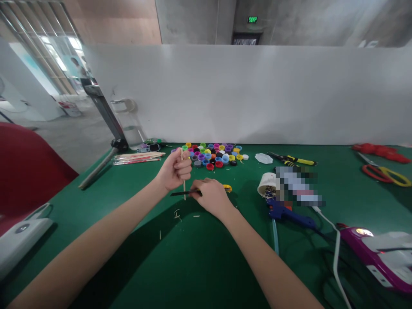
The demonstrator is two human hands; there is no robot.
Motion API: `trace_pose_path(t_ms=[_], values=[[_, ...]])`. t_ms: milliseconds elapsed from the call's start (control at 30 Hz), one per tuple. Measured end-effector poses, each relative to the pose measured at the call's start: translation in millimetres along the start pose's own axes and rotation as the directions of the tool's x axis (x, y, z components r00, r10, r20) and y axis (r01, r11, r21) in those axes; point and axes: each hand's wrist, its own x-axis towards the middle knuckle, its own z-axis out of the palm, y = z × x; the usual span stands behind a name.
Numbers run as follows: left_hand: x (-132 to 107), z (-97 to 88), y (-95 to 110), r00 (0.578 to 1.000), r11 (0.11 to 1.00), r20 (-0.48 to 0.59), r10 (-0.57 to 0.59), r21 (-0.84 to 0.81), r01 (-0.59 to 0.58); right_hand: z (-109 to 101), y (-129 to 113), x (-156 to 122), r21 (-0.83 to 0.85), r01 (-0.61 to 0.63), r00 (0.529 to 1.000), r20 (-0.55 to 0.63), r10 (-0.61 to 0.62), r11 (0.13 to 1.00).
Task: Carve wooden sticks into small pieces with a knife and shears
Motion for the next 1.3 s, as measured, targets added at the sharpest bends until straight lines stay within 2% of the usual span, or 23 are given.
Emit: trace_pose_path(t_ms=[500,600,767,900,1000,1167,1300], values=[[2,5.7,-4,0.999,0.996,0.036,-0.036,0.081,0.033,15,8,-1,-0.052,0.113,0.992,0.059,-0.11,0.992],[2,3.2,-2,1.0,0.998,0.006,-0.028,0.055,0.027,15,8,-1,-0.054,0.104,0.993,0.063,-0.1,0.993],[4,-4.7,5,0.993,0.998,-0.1,0.066,-0.013,-0.067,12,4,-5,-0.049,0.096,0.993,0.072,-0.092,0.994],[3,-6.9,8,0.989,0.995,-0.116,0.092,-0.036,-0.097,8,-1,-10,-0.036,0.123,0.989,0.083,-0.12,0.992],[2,-6.0,7,0.99,0.994,-0.101,0.096,-0.042,-0.1,4,-3,-11,-0.009,0.11,0.992,0.062,-0.11,0.994],[2,-6.8,7,0.993,0.996,-0.091,0.077,-0.046,-0.081,-3,-2,-11,0.064,0.024,0.998,-0.051,-0.021,0.998],[2,-7.7,6,0.993,0.996,-0.097,0.068,-0.044,-0.072,-2,0,-10,0.037,0.011,0.998,-0.064,-0.008,0.999]])
